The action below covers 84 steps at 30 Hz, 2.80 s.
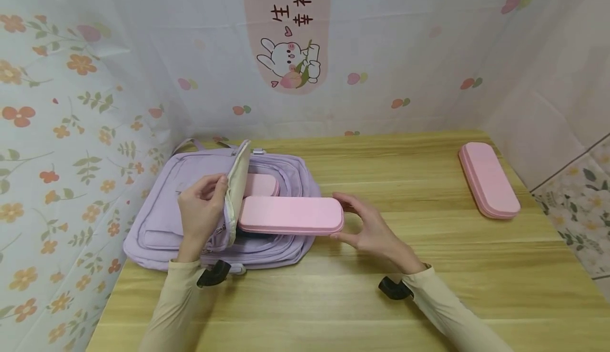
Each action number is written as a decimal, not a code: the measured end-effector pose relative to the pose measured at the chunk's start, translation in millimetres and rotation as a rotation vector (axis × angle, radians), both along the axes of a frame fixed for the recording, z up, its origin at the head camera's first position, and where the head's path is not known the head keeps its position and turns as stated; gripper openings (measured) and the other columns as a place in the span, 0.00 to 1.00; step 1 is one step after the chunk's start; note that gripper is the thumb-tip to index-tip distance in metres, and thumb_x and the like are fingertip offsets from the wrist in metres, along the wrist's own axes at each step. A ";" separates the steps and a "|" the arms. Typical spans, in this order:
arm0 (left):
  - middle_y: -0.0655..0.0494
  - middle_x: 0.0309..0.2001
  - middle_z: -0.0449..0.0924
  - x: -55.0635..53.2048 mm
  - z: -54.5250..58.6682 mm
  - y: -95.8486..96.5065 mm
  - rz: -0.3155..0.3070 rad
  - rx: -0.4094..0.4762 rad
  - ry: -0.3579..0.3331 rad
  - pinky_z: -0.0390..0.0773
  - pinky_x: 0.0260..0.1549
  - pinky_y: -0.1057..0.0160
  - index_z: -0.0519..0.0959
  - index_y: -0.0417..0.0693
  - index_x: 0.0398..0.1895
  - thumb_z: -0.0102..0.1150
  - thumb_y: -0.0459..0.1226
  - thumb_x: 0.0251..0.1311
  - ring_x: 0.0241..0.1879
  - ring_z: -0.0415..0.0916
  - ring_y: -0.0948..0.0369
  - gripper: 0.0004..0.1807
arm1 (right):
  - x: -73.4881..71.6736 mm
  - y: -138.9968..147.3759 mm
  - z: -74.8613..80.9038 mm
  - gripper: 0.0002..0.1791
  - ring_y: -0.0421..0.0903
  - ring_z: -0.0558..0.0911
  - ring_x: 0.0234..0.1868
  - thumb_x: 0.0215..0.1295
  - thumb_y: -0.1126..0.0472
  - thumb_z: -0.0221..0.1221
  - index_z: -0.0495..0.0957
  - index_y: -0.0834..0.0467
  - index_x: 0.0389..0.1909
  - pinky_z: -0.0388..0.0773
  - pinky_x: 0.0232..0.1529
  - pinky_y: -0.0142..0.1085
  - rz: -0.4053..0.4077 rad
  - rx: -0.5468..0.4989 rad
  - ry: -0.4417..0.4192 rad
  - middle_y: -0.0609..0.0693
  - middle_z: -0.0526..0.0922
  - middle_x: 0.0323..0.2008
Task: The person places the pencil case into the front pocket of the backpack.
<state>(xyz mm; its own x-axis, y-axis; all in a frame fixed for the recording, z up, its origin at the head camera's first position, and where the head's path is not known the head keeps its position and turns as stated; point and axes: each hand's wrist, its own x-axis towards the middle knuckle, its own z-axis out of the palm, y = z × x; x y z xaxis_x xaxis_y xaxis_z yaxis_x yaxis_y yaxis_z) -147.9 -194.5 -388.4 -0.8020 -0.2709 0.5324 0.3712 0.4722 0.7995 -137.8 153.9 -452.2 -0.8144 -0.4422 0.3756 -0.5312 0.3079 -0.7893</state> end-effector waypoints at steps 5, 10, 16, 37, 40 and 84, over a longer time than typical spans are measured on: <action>0.33 0.32 0.87 0.1 2.8 -1.0 -0.025 0.037 0.002 0.78 0.29 0.84 0.87 0.29 0.39 0.64 0.28 0.64 0.28 0.80 0.83 0.07 | -0.1 -9.0 -1.3 0.45 0.50 0.80 0.58 0.45 0.69 0.79 0.70 0.64 0.67 0.80 0.61 0.36 0.010 -0.098 -0.069 0.57 0.81 0.59; 0.31 0.33 0.86 0.3 5.3 -0.3 -0.030 0.080 -0.018 0.79 0.27 0.81 0.86 0.28 0.39 0.63 0.27 0.64 0.26 0.81 0.80 0.07 | 0.9 -17.4 -0.2 0.43 0.49 0.80 0.59 0.44 0.72 0.78 0.72 0.64 0.65 0.79 0.62 0.34 0.017 -0.159 -0.113 0.57 0.80 0.58; 0.51 0.29 0.87 0.1 7.2 2.4 -0.008 0.104 -0.031 0.77 0.20 0.80 0.86 0.28 0.39 0.63 0.28 0.65 0.22 0.80 0.79 0.08 | -0.2 -26.3 0.2 0.42 0.50 0.78 0.58 0.42 0.77 0.78 0.75 0.64 0.63 0.79 0.62 0.36 0.028 -0.220 -0.089 0.59 0.77 0.57; 0.62 0.30 0.88 3.3 9.5 10.7 0.013 0.164 -0.049 0.82 0.33 0.79 0.86 0.27 0.40 0.64 0.29 0.64 0.30 0.83 0.79 0.09 | 3.4 -68.5 -3.5 0.39 0.58 0.79 0.60 0.45 0.74 0.77 0.75 0.68 0.62 0.80 0.60 0.36 0.063 -0.240 -0.089 0.62 0.78 0.57; 0.52 0.31 0.88 3.0 9.0 10.7 0.024 0.174 -0.037 0.82 0.32 0.79 0.86 0.28 0.39 0.64 0.29 0.64 0.30 0.83 0.78 0.08 | 2.0 -69.1 -6.6 0.38 0.60 0.79 0.61 0.50 0.75 0.74 0.72 0.70 0.65 0.78 0.62 0.36 0.111 -0.223 -0.080 0.63 0.77 0.58; 0.50 0.32 0.89 6.2 4.3 17.7 -0.005 0.213 -0.031 0.82 0.31 0.78 0.86 0.27 0.38 0.64 0.29 0.64 0.30 0.84 0.77 0.09 | -6.7 -135.1 -6.0 0.26 0.57 0.88 0.48 0.53 0.69 0.75 0.80 0.69 0.53 0.86 0.49 0.40 -0.006 -0.235 -0.099 0.65 0.85 0.52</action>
